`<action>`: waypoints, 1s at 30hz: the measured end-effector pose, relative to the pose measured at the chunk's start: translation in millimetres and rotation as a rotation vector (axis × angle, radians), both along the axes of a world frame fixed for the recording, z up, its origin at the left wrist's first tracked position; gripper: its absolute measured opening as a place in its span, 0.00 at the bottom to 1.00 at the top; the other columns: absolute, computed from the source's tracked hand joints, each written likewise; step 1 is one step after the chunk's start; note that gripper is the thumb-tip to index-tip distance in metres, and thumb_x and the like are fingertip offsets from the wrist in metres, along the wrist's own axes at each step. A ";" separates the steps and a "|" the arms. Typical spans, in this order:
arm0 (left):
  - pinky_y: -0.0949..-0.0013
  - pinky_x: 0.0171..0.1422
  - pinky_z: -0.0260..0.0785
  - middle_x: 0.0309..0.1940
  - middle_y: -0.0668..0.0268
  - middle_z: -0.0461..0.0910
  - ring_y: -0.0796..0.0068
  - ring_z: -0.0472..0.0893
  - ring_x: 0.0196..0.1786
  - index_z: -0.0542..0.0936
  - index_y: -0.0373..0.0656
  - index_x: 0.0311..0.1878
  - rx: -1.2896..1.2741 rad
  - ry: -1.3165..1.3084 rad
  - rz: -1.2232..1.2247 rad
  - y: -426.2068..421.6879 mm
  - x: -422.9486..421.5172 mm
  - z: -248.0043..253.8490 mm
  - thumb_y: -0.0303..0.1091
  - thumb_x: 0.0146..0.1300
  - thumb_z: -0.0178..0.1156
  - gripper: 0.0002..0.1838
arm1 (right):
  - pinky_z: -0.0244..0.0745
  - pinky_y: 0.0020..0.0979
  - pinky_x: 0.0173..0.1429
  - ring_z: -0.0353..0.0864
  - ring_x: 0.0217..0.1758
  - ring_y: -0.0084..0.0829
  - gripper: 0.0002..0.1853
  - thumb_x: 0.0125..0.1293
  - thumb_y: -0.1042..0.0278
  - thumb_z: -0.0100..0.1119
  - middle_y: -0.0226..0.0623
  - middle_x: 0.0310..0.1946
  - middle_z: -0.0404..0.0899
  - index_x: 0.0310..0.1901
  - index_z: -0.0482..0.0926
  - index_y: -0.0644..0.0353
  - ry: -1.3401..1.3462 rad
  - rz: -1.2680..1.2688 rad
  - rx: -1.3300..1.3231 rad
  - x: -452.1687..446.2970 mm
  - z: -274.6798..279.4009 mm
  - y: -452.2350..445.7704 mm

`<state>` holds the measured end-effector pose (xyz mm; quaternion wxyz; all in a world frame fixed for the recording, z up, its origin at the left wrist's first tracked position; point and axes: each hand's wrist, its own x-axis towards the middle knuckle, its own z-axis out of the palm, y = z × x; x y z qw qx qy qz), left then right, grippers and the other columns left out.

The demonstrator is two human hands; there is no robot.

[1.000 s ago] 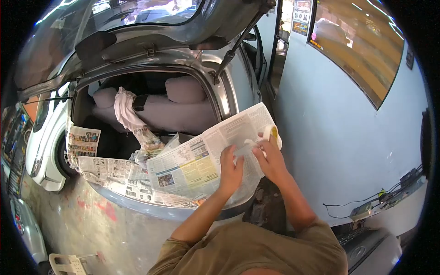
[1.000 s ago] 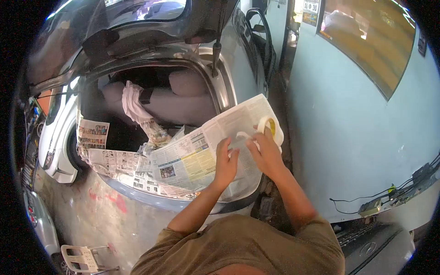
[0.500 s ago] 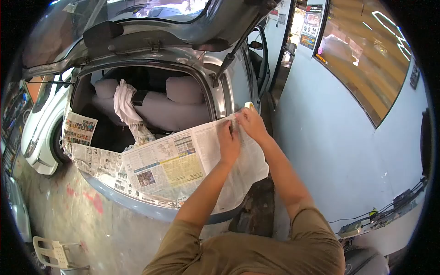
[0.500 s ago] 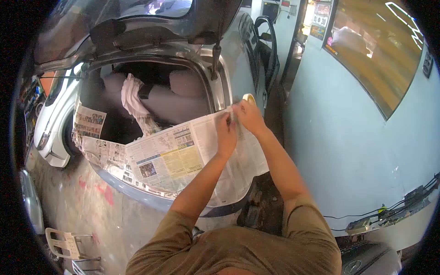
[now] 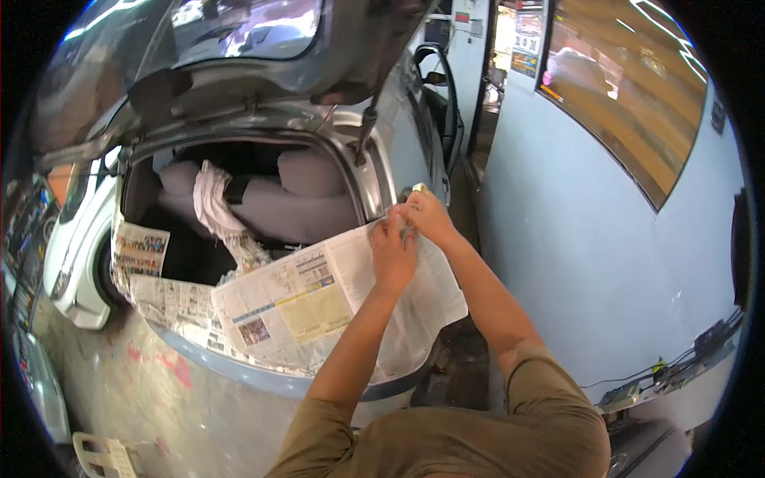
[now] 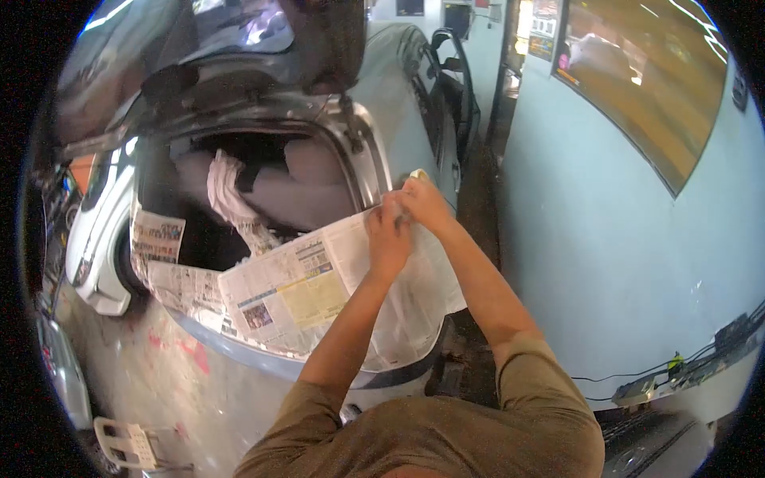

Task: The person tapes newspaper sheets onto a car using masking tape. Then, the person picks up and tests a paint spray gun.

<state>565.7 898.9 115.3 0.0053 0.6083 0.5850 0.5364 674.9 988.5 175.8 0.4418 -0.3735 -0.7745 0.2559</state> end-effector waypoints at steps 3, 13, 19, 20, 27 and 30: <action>0.48 0.73 0.60 0.66 0.43 0.65 0.41 0.65 0.69 0.63 0.36 0.76 -0.034 -0.028 0.022 9.7 -5.2 -9.5 0.38 0.66 0.62 0.37 | 0.73 0.36 0.40 0.77 0.36 0.34 0.25 0.60 0.47 0.74 0.41 0.32 0.77 0.31 0.77 0.65 0.020 -0.113 0.082 -0.7 -14.9 11.6; 0.49 0.78 0.55 0.67 0.38 0.63 0.40 0.62 0.71 0.59 0.30 0.77 -0.206 -0.045 0.021 24.4 -12.2 -4.7 0.45 0.65 0.62 0.43 | 0.71 0.35 0.44 0.74 0.40 0.32 0.25 0.63 0.46 0.71 0.43 0.37 0.76 0.32 0.76 0.63 0.225 -0.117 -0.144 -6.5 -40.6 32.8; 0.53 0.75 0.61 0.65 0.39 0.68 0.43 0.69 0.67 0.59 0.30 0.77 -0.149 -0.362 -0.269 -3.8 -23.8 14.9 0.36 0.65 0.64 0.41 | 0.74 0.40 0.61 0.80 0.58 0.49 0.30 0.69 0.59 0.63 0.55 0.56 0.77 0.67 0.68 0.68 0.024 -0.263 0.269 21.7 -29.2 7.1; 0.54 0.73 0.62 0.63 0.43 0.71 0.46 0.71 0.66 0.63 0.32 0.75 -0.045 -0.131 -0.192 -23.0 -27.5 19.1 0.34 0.66 0.63 0.37 | 0.74 0.40 0.63 0.80 0.58 0.53 0.33 0.71 0.65 0.60 0.56 0.54 0.80 0.73 0.62 0.70 0.052 -0.205 0.366 31.9 -13.0 -25.1; 0.68 0.53 0.76 0.49 0.60 0.81 0.71 0.82 0.49 0.79 0.39 0.51 -0.390 -0.323 -0.449 -207.4 -10.8 37.0 0.26 0.69 0.65 0.10 | 0.71 0.46 0.65 0.77 0.57 0.58 0.22 0.71 0.68 0.58 0.58 0.51 0.79 0.64 0.70 0.64 -0.252 0.198 0.199 78.5 -61.2 -230.6; 0.69 0.48 0.79 0.46 0.61 0.82 0.72 0.84 0.45 0.80 0.38 0.49 -0.398 -0.338 -0.460 -229.8 -6.1 -1.8 0.24 0.68 0.66 0.09 | 0.76 0.46 0.51 0.81 0.43 0.56 0.13 0.70 0.64 0.62 0.53 0.39 0.81 0.48 0.76 0.64 -0.246 0.312 -0.128 82.4 -57.4 -274.9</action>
